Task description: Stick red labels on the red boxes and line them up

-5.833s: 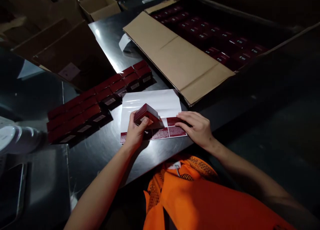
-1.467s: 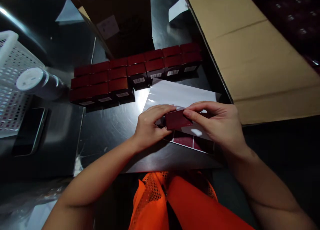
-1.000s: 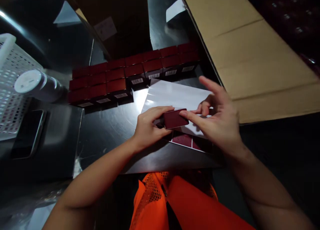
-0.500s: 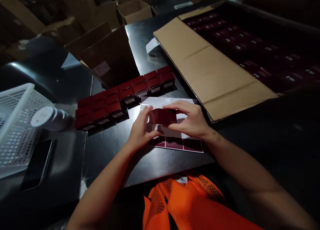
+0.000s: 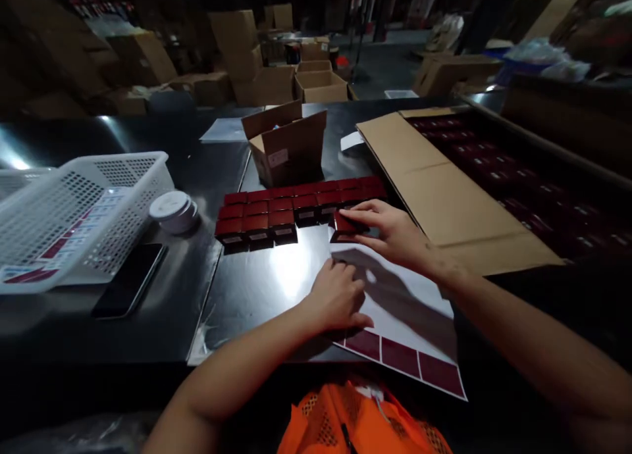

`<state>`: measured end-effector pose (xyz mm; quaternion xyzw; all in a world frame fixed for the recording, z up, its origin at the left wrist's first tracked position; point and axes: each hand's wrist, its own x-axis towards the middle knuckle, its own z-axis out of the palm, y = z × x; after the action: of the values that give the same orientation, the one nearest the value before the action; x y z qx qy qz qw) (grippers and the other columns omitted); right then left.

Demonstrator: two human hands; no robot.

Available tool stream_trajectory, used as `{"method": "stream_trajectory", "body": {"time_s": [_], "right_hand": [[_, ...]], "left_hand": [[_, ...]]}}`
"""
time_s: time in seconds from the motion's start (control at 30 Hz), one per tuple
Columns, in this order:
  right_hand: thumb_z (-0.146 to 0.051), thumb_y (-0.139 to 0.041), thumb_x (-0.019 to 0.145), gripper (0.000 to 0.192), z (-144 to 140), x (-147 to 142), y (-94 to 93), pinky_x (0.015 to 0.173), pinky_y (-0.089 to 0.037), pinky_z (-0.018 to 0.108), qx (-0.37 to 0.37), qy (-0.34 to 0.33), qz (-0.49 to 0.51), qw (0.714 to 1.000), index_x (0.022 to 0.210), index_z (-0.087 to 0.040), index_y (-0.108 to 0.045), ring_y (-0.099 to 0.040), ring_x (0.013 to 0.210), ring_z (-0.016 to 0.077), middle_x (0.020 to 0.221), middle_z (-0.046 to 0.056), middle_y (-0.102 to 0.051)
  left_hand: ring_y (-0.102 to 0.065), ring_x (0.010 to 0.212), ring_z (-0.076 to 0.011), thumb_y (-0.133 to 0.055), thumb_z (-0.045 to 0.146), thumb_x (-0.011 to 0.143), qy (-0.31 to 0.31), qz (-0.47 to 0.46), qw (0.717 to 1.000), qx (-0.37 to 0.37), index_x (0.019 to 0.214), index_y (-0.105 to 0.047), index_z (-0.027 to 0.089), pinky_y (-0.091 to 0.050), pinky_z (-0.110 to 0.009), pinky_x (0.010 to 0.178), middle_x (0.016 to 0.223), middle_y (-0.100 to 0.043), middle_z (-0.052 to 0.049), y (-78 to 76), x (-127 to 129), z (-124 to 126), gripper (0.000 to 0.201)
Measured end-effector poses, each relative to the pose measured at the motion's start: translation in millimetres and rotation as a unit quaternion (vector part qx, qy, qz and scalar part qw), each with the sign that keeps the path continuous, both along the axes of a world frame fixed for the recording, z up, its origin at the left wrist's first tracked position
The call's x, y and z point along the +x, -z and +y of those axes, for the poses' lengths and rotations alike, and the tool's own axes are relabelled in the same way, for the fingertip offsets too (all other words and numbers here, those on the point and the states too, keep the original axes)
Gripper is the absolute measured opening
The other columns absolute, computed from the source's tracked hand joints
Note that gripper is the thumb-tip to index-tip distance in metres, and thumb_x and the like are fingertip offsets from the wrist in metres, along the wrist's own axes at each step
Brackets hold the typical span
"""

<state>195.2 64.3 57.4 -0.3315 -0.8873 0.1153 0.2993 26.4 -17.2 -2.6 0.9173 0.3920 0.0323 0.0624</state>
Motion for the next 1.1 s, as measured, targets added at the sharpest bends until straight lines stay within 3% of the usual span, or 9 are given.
{"method": "stream_trajectory", "body": {"time_s": [0.1, 0.2, 0.33, 0.5, 0.63, 0.73, 0.87, 1.0, 1.1], "right_hand": [[-0.013, -0.078, 0.078, 0.042, 30.2, -39.9, 18.8, 0.087, -0.057, 0.035, -0.008, -0.023, -0.014, 1.000, 0.118, -0.019, -0.067, -0.066, 0.097, 0.0238, 0.108, 0.008, -0.068], [-0.011, -0.077, 0.077, 0.026, 49.9, -74.7, 48.1, 0.084, -0.057, 0.040, 0.018, -0.006, -0.013, 1.000, 0.102, -0.018, -0.069, -0.062, 0.102, 0.0275, 0.110, 0.010, -0.065], [-0.012, -0.075, 0.079, 0.019, 58.7, -90.6, 62.6, 0.085, -0.056, 0.042, 0.036, 0.011, 0.005, 0.999, 0.096, -0.018, -0.069, -0.060, 0.100, 0.0267, 0.108, 0.010, -0.060], [-0.027, -0.083, 0.078, 0.036, 36.2, -32.4, 25.0, 0.098, -0.052, 0.043, 0.038, 0.037, 0.039, 0.998, 0.110, -0.019, -0.067, -0.058, 0.110, 0.0272, 0.114, 0.010, -0.060], [-0.036, -0.076, 0.086, 0.031, -28.8, 50.4, 1.2, 0.082, -0.057, 0.034, -0.049, 0.047, 0.032, 0.997, 0.112, -0.020, -0.068, -0.065, 0.095, 0.0218, 0.107, 0.007, -0.068], [-0.043, -0.073, 0.089, 0.032, -92.0, 99.8, 16.4, 0.083, -0.058, 0.034, -0.121, 0.080, -0.021, 0.989, 0.112, -0.021, -0.071, -0.069, 0.093, 0.0221, 0.105, 0.007, -0.071], [-0.049, -0.073, 0.088, 0.044, -150.0, 138.0, 59.5, 0.099, -0.054, 0.044, -0.138, 0.109, -0.075, 0.982, 0.121, -0.020, -0.070, -0.062, 0.118, 0.0300, 0.121, 0.012, -0.068], [-0.035, -0.070, 0.091, 0.039, -167.0, 148.3, 74.2, 0.101, -0.049, 0.058, -0.057, 0.213, -0.119, 0.968, 0.126, -0.018, -0.067, -0.055, 0.128, 0.0380, 0.127, 0.014, -0.067], [-0.025, -0.066, 0.094, 0.033, -166.1, 129.8, 65.9, 0.105, -0.048, 0.054, -0.022, 0.218, -0.065, 0.973, 0.126, -0.016, -0.067, -0.056, 0.127, 0.0344, 0.126, 0.015, -0.067]], "left_hand": [[-0.057, 0.104, -0.0311, -0.064, 0.074, 0.076, 0.001, -0.024, 1.000, -0.002, 0.102, -0.069, 0.017, -0.046, -0.043, 0.086, 0.104, -0.063, -0.012, 3.5, 0.3, -2.7, 0.063], [-0.056, 0.105, -0.0312, -0.065, 0.076, 0.074, 0.002, -0.036, 0.999, -0.010, 0.105, -0.069, 0.017, -0.047, -0.043, 0.086, 0.105, -0.063, -0.012, 6.8, -0.8, -0.6, 0.066], [-0.056, 0.106, -0.0315, -0.065, 0.076, 0.074, 0.012, -0.042, 0.999, -0.019, 0.107, -0.069, 0.017, -0.047, -0.044, 0.087, 0.108, -0.063, -0.012, 7.2, -3.8, 4.9, 0.068], [-0.056, 0.106, -0.0349, -0.067, 0.072, 0.075, -0.005, -0.030, 0.999, -0.031, 0.103, -0.069, 0.017, -0.047, -0.046, 0.084, 0.107, -0.063, -0.015, 1.5, -4.9, 6.2, 0.062], [-0.057, 0.106, -0.0369, -0.068, 0.072, 0.074, -0.015, -0.032, 0.998, -0.042, 0.109, -0.068, 0.015, -0.047, -0.050, 0.088, 0.107, -0.064, -0.016, -3.2, -10.6, 12.6, 0.067], [-0.048, 0.129, -0.0402, -0.073, 0.077, 0.064, 0.065, -0.068, 0.992, -0.083, 0.131, -0.060, 0.018, -0.039, -0.056, 0.106, 0.133, -0.058, -0.017, -1.7, -22.2, 21.6, 0.090], [-0.023, 0.149, -0.0458, -0.078, 0.078, 0.055, 0.136, -0.036, 0.978, -0.153, 0.144, -0.050, 0.027, -0.018, -0.068, 0.118, 0.157, -0.039, -0.015, 7.7, -29.8, 29.7, 0.107], [-0.024, 0.151, -0.0405, -0.068, 0.075, 0.071, 0.089, -0.040, 0.990, -0.105, 0.146, -0.047, 0.025, -0.021, -0.063, 0.120, 0.159, -0.037, -0.014, 13.4, -19.0, 26.2, 0.093], [-0.034, 0.147, -0.0352, -0.060, 0.072, 0.081, 0.093, -0.057, 0.990, -0.085, 0.142, -0.053, 0.025, -0.029, -0.056, 0.118, 0.152, -0.049, -0.012, 10.2, -15.9, 23.6, 0.077]]}}
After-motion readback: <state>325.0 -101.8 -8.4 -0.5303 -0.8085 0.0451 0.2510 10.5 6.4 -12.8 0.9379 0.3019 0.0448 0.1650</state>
